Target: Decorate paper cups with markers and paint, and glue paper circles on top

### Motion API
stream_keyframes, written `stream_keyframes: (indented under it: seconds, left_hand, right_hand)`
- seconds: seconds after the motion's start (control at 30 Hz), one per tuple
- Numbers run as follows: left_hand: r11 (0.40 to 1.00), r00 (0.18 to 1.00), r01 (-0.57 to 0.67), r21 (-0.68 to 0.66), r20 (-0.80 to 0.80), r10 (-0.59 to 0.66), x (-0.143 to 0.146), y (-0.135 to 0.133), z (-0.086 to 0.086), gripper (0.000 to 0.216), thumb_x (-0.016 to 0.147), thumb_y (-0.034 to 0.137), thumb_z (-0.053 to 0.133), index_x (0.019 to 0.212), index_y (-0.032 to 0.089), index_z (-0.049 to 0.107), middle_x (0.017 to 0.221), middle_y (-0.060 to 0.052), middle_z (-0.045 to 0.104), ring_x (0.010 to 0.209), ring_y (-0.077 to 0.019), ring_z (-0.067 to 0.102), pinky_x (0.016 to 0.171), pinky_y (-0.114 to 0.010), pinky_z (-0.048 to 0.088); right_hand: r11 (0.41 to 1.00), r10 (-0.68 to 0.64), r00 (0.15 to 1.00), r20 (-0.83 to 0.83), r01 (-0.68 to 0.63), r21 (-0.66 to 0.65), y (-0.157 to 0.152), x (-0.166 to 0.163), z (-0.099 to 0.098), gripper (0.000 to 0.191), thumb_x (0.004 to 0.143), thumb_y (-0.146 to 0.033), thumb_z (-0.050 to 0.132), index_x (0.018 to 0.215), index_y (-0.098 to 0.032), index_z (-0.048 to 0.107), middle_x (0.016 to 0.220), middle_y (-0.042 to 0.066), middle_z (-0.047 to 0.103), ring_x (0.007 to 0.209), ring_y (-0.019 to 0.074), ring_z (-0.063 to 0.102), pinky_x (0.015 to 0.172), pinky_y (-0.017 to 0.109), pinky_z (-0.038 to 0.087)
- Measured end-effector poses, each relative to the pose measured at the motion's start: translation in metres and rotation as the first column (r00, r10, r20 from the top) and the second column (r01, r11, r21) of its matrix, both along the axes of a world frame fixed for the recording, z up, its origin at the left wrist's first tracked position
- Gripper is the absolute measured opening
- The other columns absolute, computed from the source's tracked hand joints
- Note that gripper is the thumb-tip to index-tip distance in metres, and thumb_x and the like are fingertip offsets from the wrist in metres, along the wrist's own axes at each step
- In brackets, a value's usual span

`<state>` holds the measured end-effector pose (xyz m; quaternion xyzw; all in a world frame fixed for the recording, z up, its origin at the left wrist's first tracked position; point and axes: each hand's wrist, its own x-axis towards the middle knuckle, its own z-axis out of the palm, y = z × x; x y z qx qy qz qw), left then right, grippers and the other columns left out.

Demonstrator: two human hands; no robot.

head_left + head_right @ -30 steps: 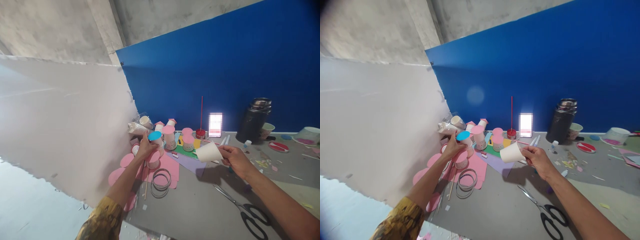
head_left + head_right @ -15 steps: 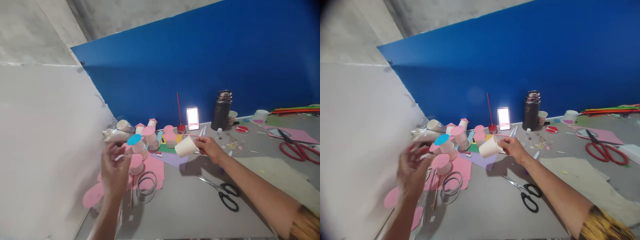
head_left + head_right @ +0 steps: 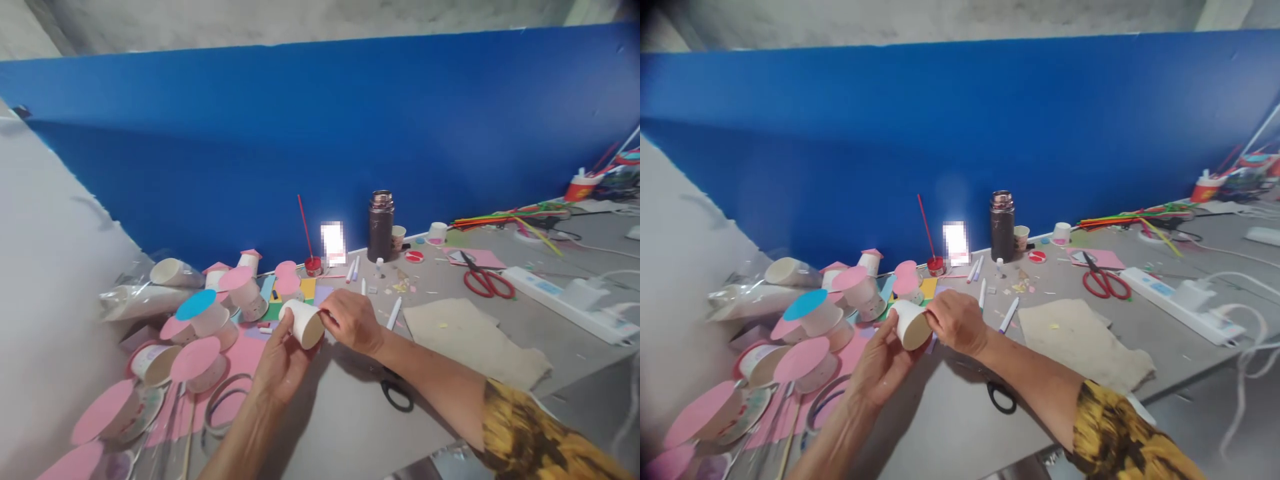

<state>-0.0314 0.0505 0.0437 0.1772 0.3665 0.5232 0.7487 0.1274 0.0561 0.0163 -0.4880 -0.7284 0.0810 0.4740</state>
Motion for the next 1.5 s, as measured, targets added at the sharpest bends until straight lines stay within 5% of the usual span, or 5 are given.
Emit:
stream_keyframes:
  seconds: [0.3, 0.47, 0.97, 1.37, 1.5]
  left_hand:
    - [0.998, 0.996, -0.055, -0.031, -0.072, 0.052, -0.018, 0.027, -0.023, 0.019, 0.092, 0.015, 0.062, 0.111, 0.015, 0.063, 0.095, -0.010, 0.073, 0.078, -0.0249, 0.076, 0.069, -0.043, 0.067]
    - [0.998, 0.998, 0.012, -0.062, -0.057, -0.015, -0.018, 0.030, -0.031, 0.024, 0.094, 0.023, 0.061, 0.116, 0.014, 0.060, 0.092, -0.012, 0.072, 0.079, -0.0288, 0.077, 0.065, -0.042, 0.066]
    - [0.986, 0.987, -0.159, 0.055, 0.012, 0.158, -0.021, 0.033, -0.029, 0.021, 0.096, 0.029, 0.054, 0.112, 0.017, 0.063, 0.084, -0.005, 0.069, 0.066, -0.0234, 0.071, 0.052, -0.036, 0.060]
    - [0.995, 0.994, -0.094, 0.033, 0.060, 0.092, -0.024, 0.032, -0.032, 0.029, 0.098, 0.037, 0.056, 0.117, 0.015, 0.062, 0.081, -0.007, 0.069, 0.067, -0.0234, 0.071, 0.057, -0.034, 0.060]
    - [0.999, 0.993, -0.039, 0.027, 0.110, 0.036, -0.025, 0.033, -0.032, 0.034, 0.099, 0.036, 0.053, 0.120, 0.011, 0.062, 0.088, -0.012, 0.072, 0.076, -0.0265, 0.074, 0.064, -0.038, 0.063]
  right_hand:
    - [0.907, -0.378, 0.890, 0.257, 0.411, -0.089, 0.048, 0.089, 0.015, 0.047, 0.107, -0.035, 0.034, 0.087, -0.017, 0.073, 0.082, 0.009, 0.076, 0.073, 0.0193, 0.067, 0.069, 0.028, 0.045]
    - [0.857, -0.321, 0.825, 0.464, 0.462, -0.228, 0.060, 0.125, 0.007, 0.024, 0.094, -0.031, 0.063, 0.076, -0.019, 0.075, 0.071, 0.007, 0.075, 0.068, 0.0214, 0.067, 0.062, 0.027, 0.037]
    - [0.921, 0.038, 0.808, 0.587, 0.200, -0.335, 0.046, 0.037, -0.024, 0.022, 0.097, -0.039, 0.068, 0.101, -0.020, 0.077, 0.110, 0.013, 0.074, 0.108, 0.0268, 0.066, 0.084, 0.030, 0.047]
    - [0.955, -0.084, 0.995, 0.045, 0.093, -0.282, 0.045, 0.054, -0.004, 0.035, 0.098, -0.034, 0.049, 0.122, -0.017, 0.069, 0.073, 0.000, 0.068, 0.063, 0.0157, 0.060, 0.062, 0.027, 0.047]
    - [0.939, -0.030, 0.804, -0.594, -0.181, -0.292, 0.037, 0.050, 0.007, 0.033, 0.081, -0.041, 0.071, 0.105, -0.018, 0.075, 0.064, -0.004, 0.057, 0.053, 0.0106, 0.045, 0.051, 0.025, 0.038]
